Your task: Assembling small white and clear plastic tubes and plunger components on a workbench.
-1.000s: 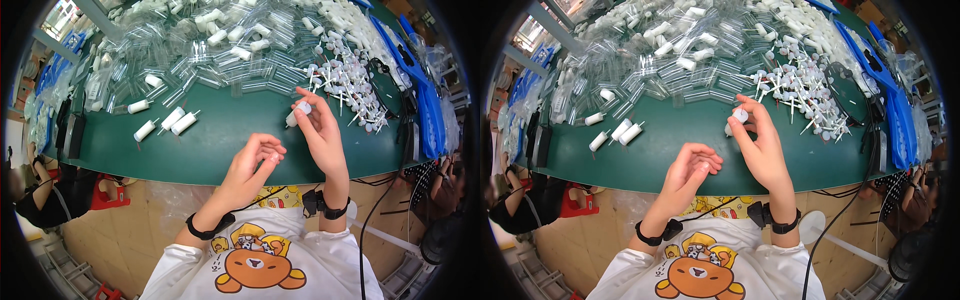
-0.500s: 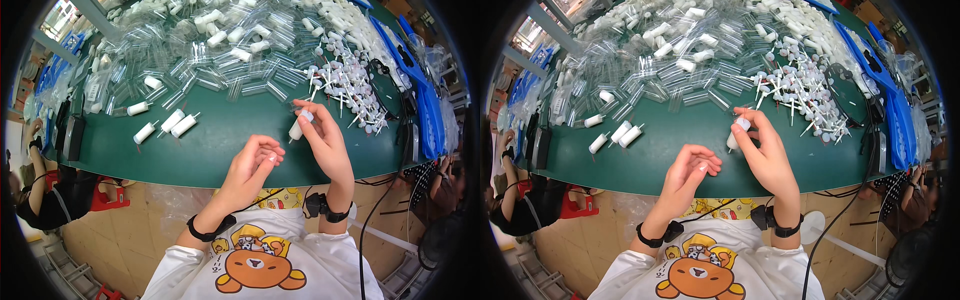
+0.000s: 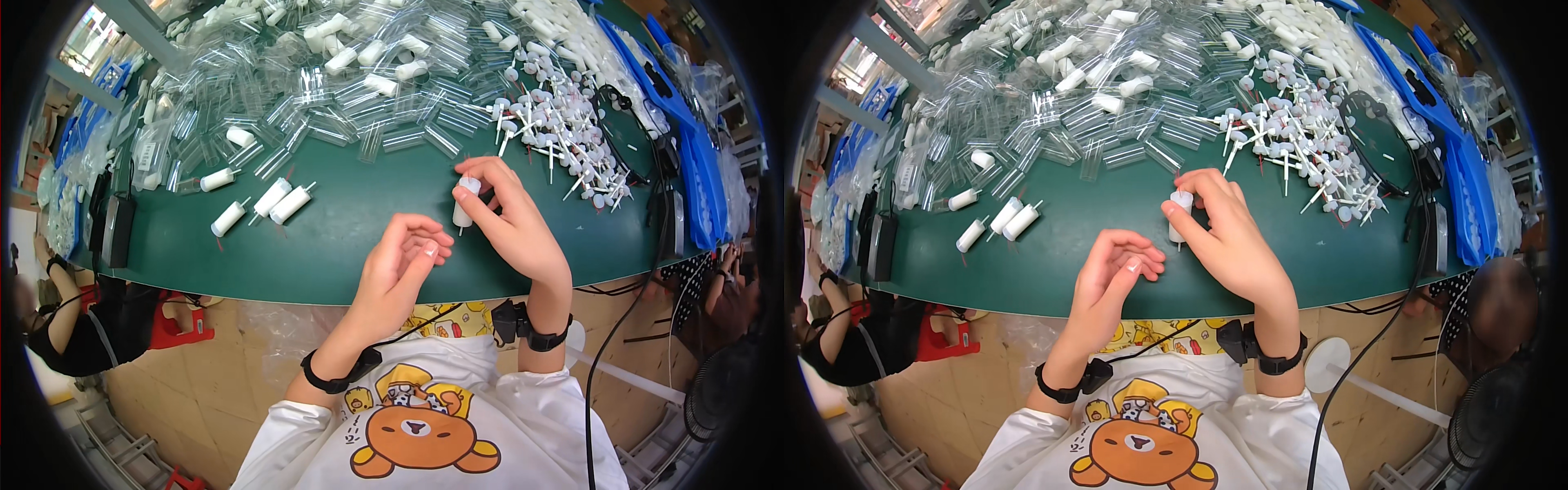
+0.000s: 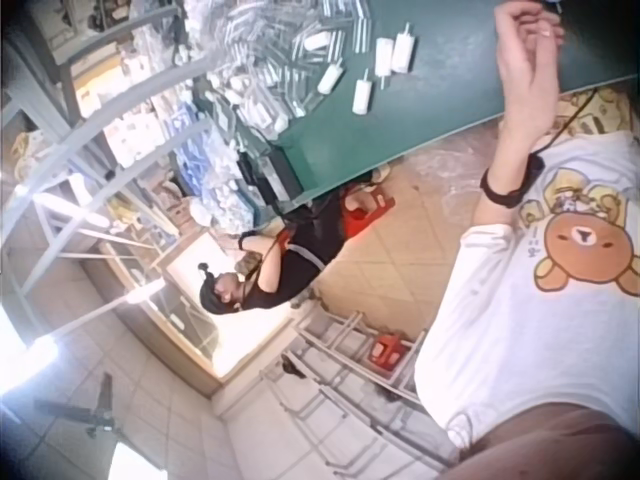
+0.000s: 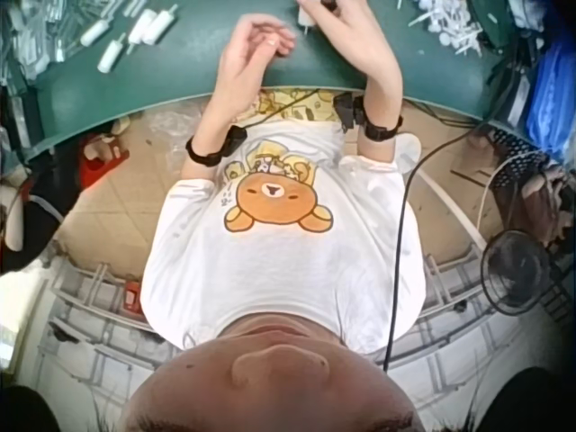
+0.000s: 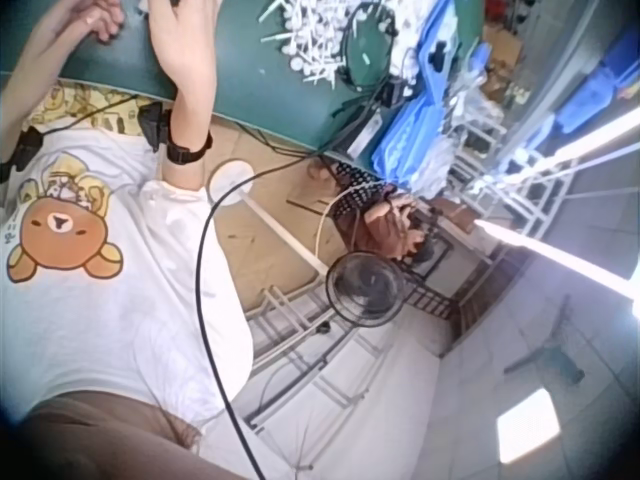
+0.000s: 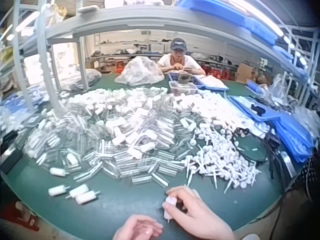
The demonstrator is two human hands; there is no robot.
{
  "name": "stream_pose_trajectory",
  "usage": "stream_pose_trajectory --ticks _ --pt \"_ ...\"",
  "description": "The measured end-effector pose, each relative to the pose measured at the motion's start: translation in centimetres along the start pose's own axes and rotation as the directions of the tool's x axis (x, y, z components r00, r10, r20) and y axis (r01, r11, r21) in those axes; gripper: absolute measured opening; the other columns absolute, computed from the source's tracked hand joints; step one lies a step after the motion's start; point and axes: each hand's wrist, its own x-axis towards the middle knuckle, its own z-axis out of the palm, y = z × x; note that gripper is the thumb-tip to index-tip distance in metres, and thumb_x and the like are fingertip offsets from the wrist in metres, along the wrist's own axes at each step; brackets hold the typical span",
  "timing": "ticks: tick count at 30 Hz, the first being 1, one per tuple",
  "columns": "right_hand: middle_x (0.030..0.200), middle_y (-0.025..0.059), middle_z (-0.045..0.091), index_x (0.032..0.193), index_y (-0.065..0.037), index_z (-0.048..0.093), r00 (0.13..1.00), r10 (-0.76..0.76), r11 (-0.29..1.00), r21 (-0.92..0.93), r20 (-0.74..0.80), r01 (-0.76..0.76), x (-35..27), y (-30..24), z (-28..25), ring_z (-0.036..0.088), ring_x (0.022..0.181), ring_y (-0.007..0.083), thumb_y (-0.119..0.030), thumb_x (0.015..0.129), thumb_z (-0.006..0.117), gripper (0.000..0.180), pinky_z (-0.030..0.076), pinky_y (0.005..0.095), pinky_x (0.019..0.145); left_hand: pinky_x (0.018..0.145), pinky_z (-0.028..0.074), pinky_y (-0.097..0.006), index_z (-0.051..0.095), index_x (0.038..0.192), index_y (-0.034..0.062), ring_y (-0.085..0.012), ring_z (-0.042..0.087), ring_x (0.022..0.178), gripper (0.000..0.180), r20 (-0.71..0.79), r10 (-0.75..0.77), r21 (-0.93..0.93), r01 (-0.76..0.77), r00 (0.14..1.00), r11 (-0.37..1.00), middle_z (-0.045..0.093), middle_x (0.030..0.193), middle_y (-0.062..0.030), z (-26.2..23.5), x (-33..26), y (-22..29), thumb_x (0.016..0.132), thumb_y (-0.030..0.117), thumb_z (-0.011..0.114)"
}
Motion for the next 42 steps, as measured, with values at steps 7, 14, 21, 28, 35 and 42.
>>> stream_pose_trajectory --ticks 7,14,21,28,35,42 --pt "0.104 0.0108 0.053 0.1 0.002 0.052 0.985 -0.169 0.958 0.241 0.039 0.155 -3.7 -1.6 -0.8 0.051 0.093 0.0196 -0.007 0.083 0.059 0.02 0.041 0.0292 0.081 0.081 0.046 -0.028 0.042 0.114 -0.0012 -0.0155 0.056 0.092 0.023 -0.029 0.042 -0.05 -0.043 0.999 0.998 0.056 0.104 -0.0138 -0.3 0.1 -0.6 0.093 0.007 0.044" --pt "0.109 0.0105 0.051 0.098 -0.002 0.053 0.901 -0.331 0.928 0.268 0.279 0.258 -6.4 -2.1 0.3 0.044 0.101 0.0274 -0.01 0.078 0.065 0.024 0.035 0.0364 0.088 0.084 0.044 -0.028 0.041 0.12 -0.0006 -0.0147 0.054 0.097 0.03 0.09 -0.049 -0.109 0.059 0.995 0.992 0.055 0.103 -0.0111 0.0 0.0 0.4 0.091 0.004 0.048" --pt "0.103 0.0109 0.057 0.101 0.001 0.054 0.977 -0.213 0.801 0.572 -0.001 0.175 -7.8 0.0 1.4 0.05 0.099 0.0234 -0.006 0.075 0.07 0.031 0.04 0.0354 0.087 0.086 0.043 -0.028 0.049 0.116 -0.0017 -0.0134 0.053 0.097 0.03 -0.048 0.039 -0.282 -0.051 0.998 0.958 0.054 0.104 -0.0075 -1.2 0.0 -0.7 0.087 0.004 0.055" --pt "0.101 0.0239 0.059 0.099 0.004 0.05 0.998 0.004 0.509 0.859 -0.065 0.054 -7.9 0.5 0.9 0.064 0.083 0.0243 0.01 0.069 0.069 0.036 0.057 0.0332 0.066 0.086 0.045 -0.03 0.051 0.113 -0.0026 -0.0162 0.056 0.097 0.028 0.052 0.146 -0.031 -0.144 0.988 0.989 0.053 0.101 -0.0081 0.0 -0.1 -0.5 0.085 -0.003 0.053" --pt "0.097 0.0236 0.061 0.096 0.003 0.05 0.986 -0.022 0.578 0.802 -0.167 0.149 -7.8 0.8 0.9 0.065 0.085 0.0265 0.014 0.066 0.07 0.038 0.057 0.0333 0.067 0.076 0.045 -0.027 0.051 0.113 0.0005 -0.0142 0.054 0.083 0.029 0.142 0.108 0.11 -0.125 0.984 0.986 0.053 0.091 -0.0073 -0.3 -0.6 -0.3 0.084 0.0 0.051" --pt "0.095 0.0203 0.063 0.094 0.001 0.051 0.968 -0.131 0.647 0.721 -0.215 0.248 -7.5 1.4 0.8 0.063 0.091 0.0256 0.013 0.065 0.071 0.037 0.053 0.0334 0.076 0.064 0.041 -0.026 0.052 0.109 0.0028 -0.0137 0.048 0.071 0.029 0.304 0.096 0.212 -0.165 0.948 0.963 0.05 0.083 -0.0052 -0.4 -0.4 0.4 0.081 0.004 0.056"
